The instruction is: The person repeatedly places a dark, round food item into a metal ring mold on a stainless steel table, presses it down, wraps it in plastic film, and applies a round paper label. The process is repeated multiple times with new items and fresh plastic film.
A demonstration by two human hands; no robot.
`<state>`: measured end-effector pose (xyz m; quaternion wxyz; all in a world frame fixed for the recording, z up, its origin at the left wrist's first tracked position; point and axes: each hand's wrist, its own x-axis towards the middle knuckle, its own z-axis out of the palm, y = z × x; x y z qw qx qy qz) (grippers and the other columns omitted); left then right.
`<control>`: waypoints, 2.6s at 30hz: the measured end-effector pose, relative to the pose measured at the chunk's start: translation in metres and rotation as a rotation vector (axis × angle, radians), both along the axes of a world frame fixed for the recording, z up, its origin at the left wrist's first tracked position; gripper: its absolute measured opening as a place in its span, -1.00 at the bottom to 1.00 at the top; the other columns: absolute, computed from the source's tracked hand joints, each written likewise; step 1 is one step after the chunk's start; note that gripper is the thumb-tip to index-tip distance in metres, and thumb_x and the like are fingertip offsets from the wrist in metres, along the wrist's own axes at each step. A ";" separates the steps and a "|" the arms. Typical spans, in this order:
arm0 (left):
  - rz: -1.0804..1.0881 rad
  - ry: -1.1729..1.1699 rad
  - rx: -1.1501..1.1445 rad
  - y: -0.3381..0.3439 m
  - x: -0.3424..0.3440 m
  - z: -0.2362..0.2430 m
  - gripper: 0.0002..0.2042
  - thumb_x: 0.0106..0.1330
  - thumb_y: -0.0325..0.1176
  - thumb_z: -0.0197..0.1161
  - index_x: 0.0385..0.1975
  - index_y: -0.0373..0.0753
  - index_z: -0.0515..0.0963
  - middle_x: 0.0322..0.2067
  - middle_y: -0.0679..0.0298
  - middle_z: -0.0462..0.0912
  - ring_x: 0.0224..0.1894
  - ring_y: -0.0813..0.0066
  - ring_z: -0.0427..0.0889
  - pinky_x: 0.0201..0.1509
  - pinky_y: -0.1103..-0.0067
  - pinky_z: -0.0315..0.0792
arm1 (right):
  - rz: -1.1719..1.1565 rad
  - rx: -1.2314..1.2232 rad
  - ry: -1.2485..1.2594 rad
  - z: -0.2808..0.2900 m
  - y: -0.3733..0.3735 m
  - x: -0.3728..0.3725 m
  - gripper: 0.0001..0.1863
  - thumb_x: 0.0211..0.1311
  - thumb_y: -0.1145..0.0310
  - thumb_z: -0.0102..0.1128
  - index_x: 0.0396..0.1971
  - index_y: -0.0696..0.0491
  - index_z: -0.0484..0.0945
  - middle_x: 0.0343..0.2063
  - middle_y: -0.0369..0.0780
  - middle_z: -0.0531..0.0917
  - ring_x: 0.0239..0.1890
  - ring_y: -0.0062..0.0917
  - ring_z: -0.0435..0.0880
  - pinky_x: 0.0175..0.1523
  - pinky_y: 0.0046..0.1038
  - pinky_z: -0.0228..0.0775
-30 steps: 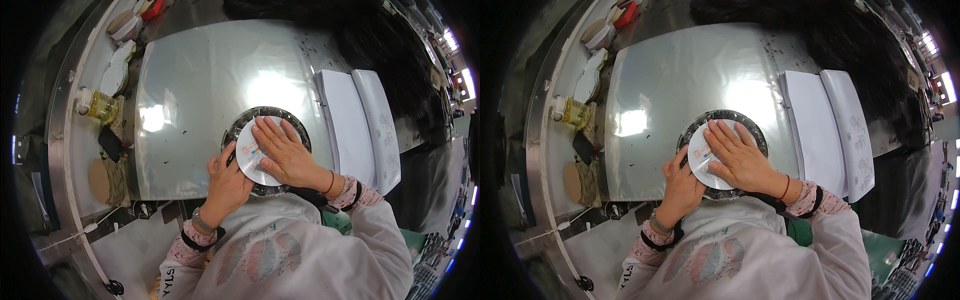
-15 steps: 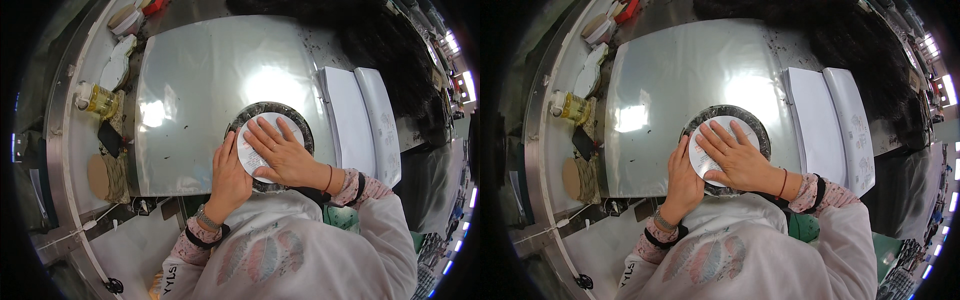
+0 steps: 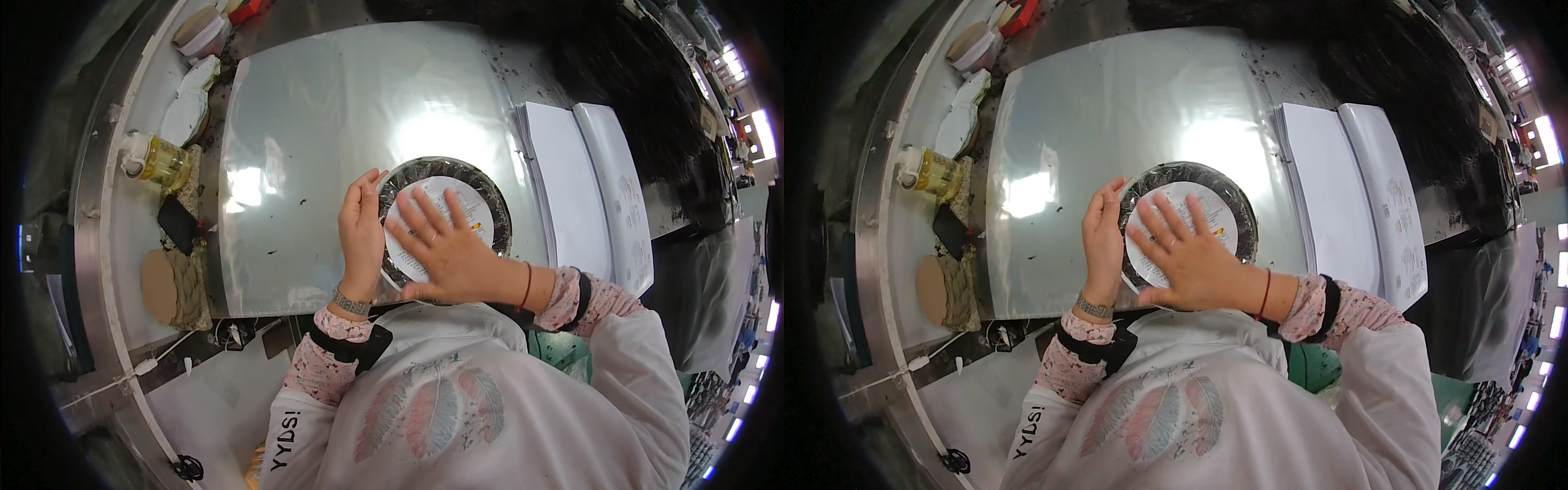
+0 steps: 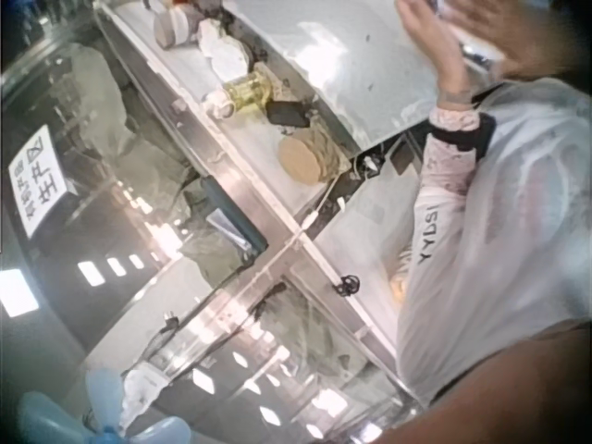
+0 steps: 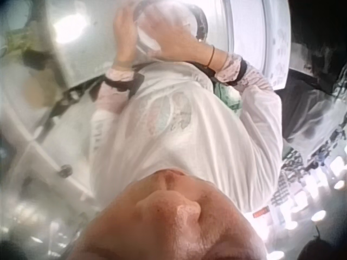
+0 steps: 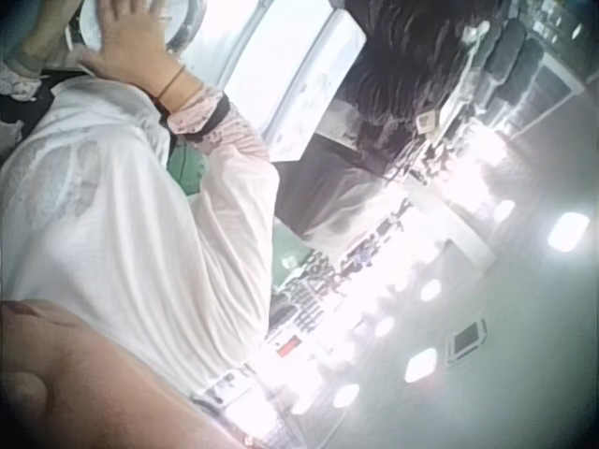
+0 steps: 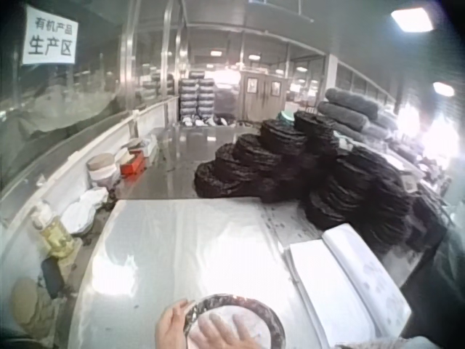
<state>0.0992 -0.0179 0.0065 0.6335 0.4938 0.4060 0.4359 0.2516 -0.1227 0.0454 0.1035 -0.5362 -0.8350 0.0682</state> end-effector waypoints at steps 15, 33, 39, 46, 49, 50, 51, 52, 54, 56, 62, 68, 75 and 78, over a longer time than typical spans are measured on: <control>-0.120 0.216 0.005 0.001 -0.004 0.012 -0.54 0.58 -0.11 0.19 0.18 -0.43 0.58 -0.01 0.17 0.73 0.04 0.49 0.62 0.15 0.56 0.47 | 0.000 0.055 0.016 0.003 -0.002 0.026 -0.10 0.43 -0.38 -0.05 0.57 -0.10 0.18 0.58 0.01 0.07 0.63 -0.03 -0.06 0.60 0.15 -0.28; -0.189 0.437 1.214 -0.092 0.021 0.144 -0.73 0.44 -0.56 0.21 0.08 -0.42 0.66 -0.02 -0.04 0.76 0.09 0.13 0.75 0.15 0.41 0.59 | 0.001 0.293 -0.177 0.041 -0.024 0.027 -0.35 0.41 0.03 0.14 0.39 0.04 0.37 0.37 -0.08 0.43 0.44 -0.08 0.38 0.50 -0.04 0.20; 0.492 0.406 0.465 -0.030 -0.127 0.124 -0.73 0.54 -0.46 0.20 0.11 -0.43 0.66 -0.13 0.29 0.74 -0.13 0.62 0.61 0.02 0.62 0.48 | -0.387 -0.474 1.160 0.129 -0.070 0.135 -0.26 0.51 0.03 0.22 0.42 0.28 0.31 0.20 -0.04 0.63 0.26 -0.36 0.60 0.38 -0.34 0.41; 0.527 0.584 0.265 0.003 -0.187 -0.009 -0.72 0.50 -0.43 0.28 0.08 -0.47 0.64 -0.41 0.43 0.56 -0.37 0.68 0.39 -0.28 0.61 0.38 | -0.649 -0.586 1.514 0.011 -0.034 0.089 -0.12 0.32 0.11 0.47 0.49 0.19 0.25 0.25 -0.13 0.54 0.28 -0.46 0.51 0.40 -0.40 0.34; 0.500 0.597 0.250 0.000 -0.190 -0.001 -0.74 0.52 -0.44 0.24 0.07 -0.47 0.65 -0.38 0.40 0.61 -0.35 0.69 0.45 -0.25 0.66 0.40 | -0.333 -0.694 0.999 0.057 -0.017 0.125 -0.22 0.23 0.23 0.51 0.43 0.06 0.42 0.28 -0.10 0.52 0.36 -0.33 0.44 0.49 -0.35 0.19; 0.488 0.551 0.246 0.002 -0.190 -0.003 -0.74 0.52 -0.44 0.24 0.06 -0.48 0.66 -0.37 0.37 0.64 -0.33 0.68 0.49 -0.22 0.66 0.44 | -0.037 -0.768 0.777 0.056 0.000 0.140 -0.31 0.18 0.23 0.54 0.32 0.05 0.56 0.28 -0.10 0.54 0.43 -0.31 0.33 0.50 -0.37 0.16; 0.478 0.508 0.247 0.003 -0.187 0.000 -0.74 0.52 -0.44 0.23 0.06 -0.48 0.66 -0.35 0.35 0.68 -0.31 0.66 0.53 -0.18 0.65 0.47 | 0.112 -0.874 0.625 0.063 0.017 0.144 -0.37 0.20 0.15 0.53 0.26 0.02 0.61 0.20 -0.13 0.61 0.29 -0.31 0.51 0.39 -0.34 0.35; 0.475 0.500 0.247 0.006 -0.183 0.002 -0.74 0.53 -0.44 0.23 0.07 -0.48 0.65 -0.32 0.33 0.69 -0.28 0.65 0.55 -0.15 0.65 0.48 | 0.174 -0.915 0.548 0.075 0.046 0.151 -0.38 0.22 0.16 0.50 0.27 0.02 0.60 0.21 -0.13 0.60 0.29 -0.31 0.52 0.39 -0.34 0.35; 0.464 0.487 0.236 0.004 -0.171 0.004 -0.73 0.54 -0.43 0.22 0.08 -0.48 0.64 -0.24 0.29 0.71 -0.21 0.62 0.59 -0.08 0.64 0.50 | -0.007 -0.719 0.622 0.125 0.133 0.175 -0.39 0.27 0.16 0.46 0.29 0.03 0.58 0.23 -0.12 0.60 0.28 -0.32 0.54 0.39 -0.34 0.36; 0.462 0.403 0.231 0.011 -0.135 -0.005 -0.73 0.55 -0.42 0.21 0.08 -0.47 0.62 -0.19 0.24 0.72 -0.17 0.60 0.61 -0.02 0.61 0.51 | -0.315 -0.286 0.965 0.185 0.206 0.203 -0.41 0.31 0.16 0.41 0.30 0.04 0.56 0.25 -0.12 0.59 0.28 -0.32 0.56 0.39 -0.35 0.37; 0.064 0.428 0.227 -0.033 -0.113 0.000 -0.78 0.49 -0.34 0.27 0.02 -0.27 0.57 0.07 0.17 0.61 0.08 0.23 0.63 0.19 0.44 0.50 | -0.149 -0.300 1.005 0.139 0.237 0.126 -0.45 0.46 0.17 0.27 0.36 0.06 0.49 0.29 -0.11 0.57 0.26 -0.34 0.61 0.39 -0.35 0.41; -0.475 0.918 0.854 -0.037 -0.115 -0.021 -0.65 0.25 -0.14 0.46 -0.13 -0.27 0.62 -0.23 0.13 0.58 -0.09 0.08 0.58 0.06 0.28 0.44 | 0.372 -0.646 -0.116 0.031 0.049 0.054 -0.35 0.35 -0.10 0.31 0.19 0.14 0.55 -0.15 -0.08 0.75 0.05 -0.18 0.70 0.41 -0.04 0.27; -0.676 0.921 0.881 -0.027 -0.119 -0.013 -0.65 0.27 -0.11 0.42 -0.14 -0.24 0.58 -0.21 0.10 0.56 -0.12 0.05 0.57 -0.04 0.25 0.47 | 0.062 -0.065 -0.146 0.007 -0.022 0.081 -0.81 0.25 0.16 0.36 -0.34 -0.05 0.66 -0.39 -0.38 0.65 -0.10 -0.39 0.63 0.55 0.23 -0.05; -0.712 0.864 0.954 -0.018 -0.117 -0.034 -0.63 0.26 -0.10 0.43 -0.12 -0.24 0.57 -0.19 0.06 0.58 -0.11 0.02 0.58 -0.02 0.25 0.48 | 0.030 -0.020 0.125 0.013 -0.033 0.094 -0.83 0.15 0.26 0.45 -0.37 -0.02 0.66 -0.38 -0.34 0.66 -0.08 -0.35 0.60 0.37 0.01 0.21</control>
